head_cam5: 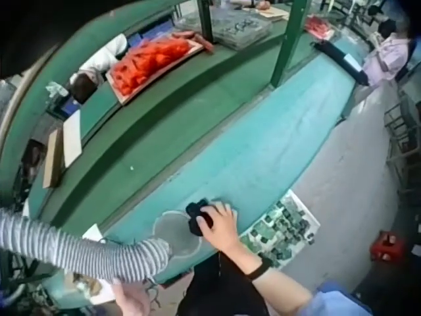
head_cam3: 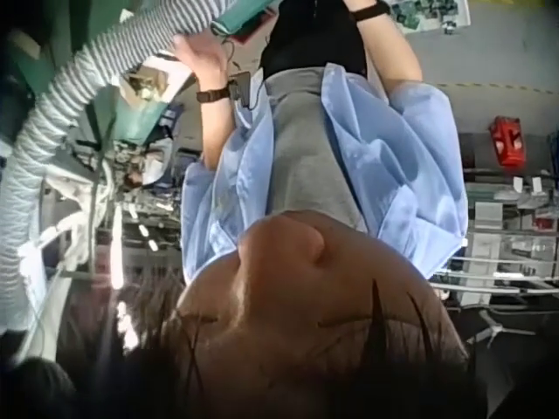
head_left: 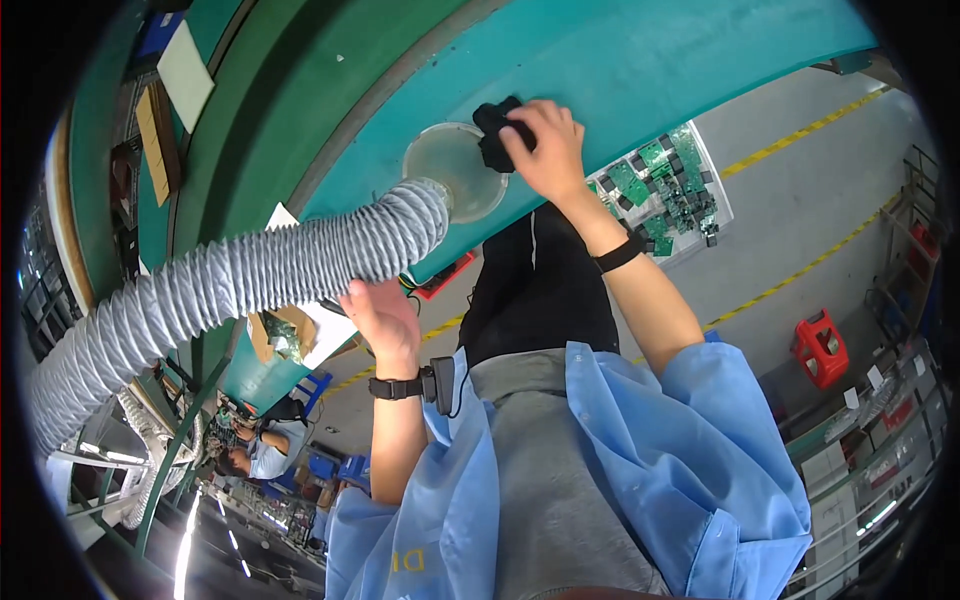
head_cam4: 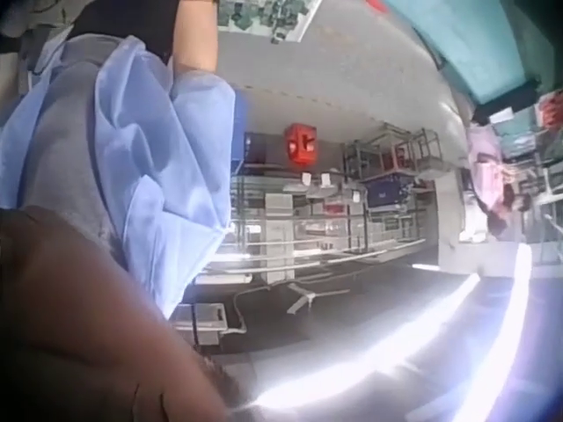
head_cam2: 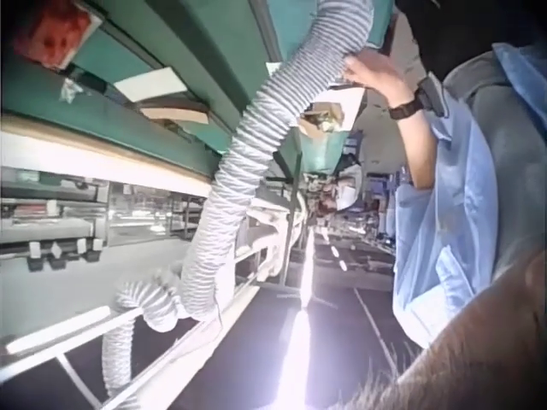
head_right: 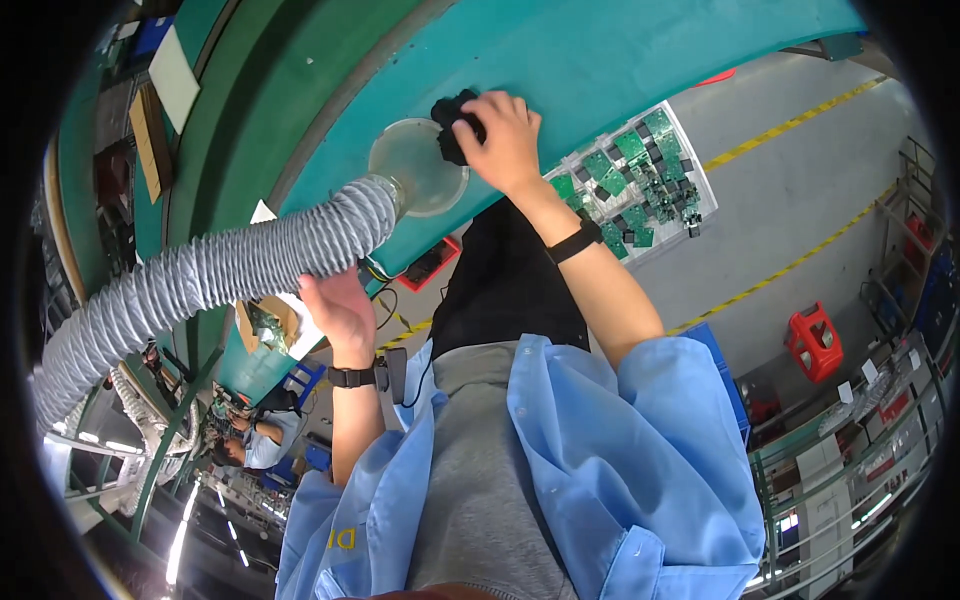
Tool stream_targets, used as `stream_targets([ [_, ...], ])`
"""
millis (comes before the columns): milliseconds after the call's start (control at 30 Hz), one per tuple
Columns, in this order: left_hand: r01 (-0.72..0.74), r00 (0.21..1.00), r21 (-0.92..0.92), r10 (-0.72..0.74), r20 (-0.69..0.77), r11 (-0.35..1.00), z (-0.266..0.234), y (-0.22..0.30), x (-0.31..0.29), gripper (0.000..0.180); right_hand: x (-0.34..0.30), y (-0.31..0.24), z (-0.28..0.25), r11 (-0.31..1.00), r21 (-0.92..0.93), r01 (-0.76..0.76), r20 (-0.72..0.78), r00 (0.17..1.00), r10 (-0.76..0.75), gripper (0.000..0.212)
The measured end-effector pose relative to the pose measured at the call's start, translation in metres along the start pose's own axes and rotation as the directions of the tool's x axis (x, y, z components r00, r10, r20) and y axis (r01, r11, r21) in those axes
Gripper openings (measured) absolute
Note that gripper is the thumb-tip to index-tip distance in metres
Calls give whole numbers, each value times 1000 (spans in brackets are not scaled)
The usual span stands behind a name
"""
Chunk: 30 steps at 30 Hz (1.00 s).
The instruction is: The person picks up a black cloth from a tray of liquid and wipes down the exterior of a flexible white ventilation duct. They rotate and extend the duct by hand to reach different sections before setting the cloth down on the workbench.
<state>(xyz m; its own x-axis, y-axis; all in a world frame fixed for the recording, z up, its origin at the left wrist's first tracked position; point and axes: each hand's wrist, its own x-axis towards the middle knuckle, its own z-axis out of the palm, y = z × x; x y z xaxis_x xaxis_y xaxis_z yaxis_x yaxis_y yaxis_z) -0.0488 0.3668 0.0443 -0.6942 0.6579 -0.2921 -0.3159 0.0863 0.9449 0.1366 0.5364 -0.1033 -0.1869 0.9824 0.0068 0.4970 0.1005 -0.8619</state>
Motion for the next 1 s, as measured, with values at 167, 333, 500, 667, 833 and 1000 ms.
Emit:
stream_targets([
  [167,106,985,-93,-117,-125,990,14,11,11,86,-14,16,-7,858,-411,308,281,938,-202,67],
  [333,174,946,-161,-210,-245,971,23,15,36,83,-8,32,-12,841,-386,380,295,914,-278,61],
  [500,279,932,-276,-328,-153,920,32,18,56,85,-7,45,-2,854,-236,464,311,869,-386,50],
  [667,398,904,-330,-426,-14,856,9,13,88,85,-15,18,-4,975,181,127,107,983,-148,45],
  [833,584,811,-304,-555,183,753,-18,18,116,78,-36,-61,-11,820,489,297,-186,954,-235,43],
  [1000,618,786,-161,-605,130,769,-9,28,129,71,-71,-132,-3,768,281,576,-212,817,-536,36],
])
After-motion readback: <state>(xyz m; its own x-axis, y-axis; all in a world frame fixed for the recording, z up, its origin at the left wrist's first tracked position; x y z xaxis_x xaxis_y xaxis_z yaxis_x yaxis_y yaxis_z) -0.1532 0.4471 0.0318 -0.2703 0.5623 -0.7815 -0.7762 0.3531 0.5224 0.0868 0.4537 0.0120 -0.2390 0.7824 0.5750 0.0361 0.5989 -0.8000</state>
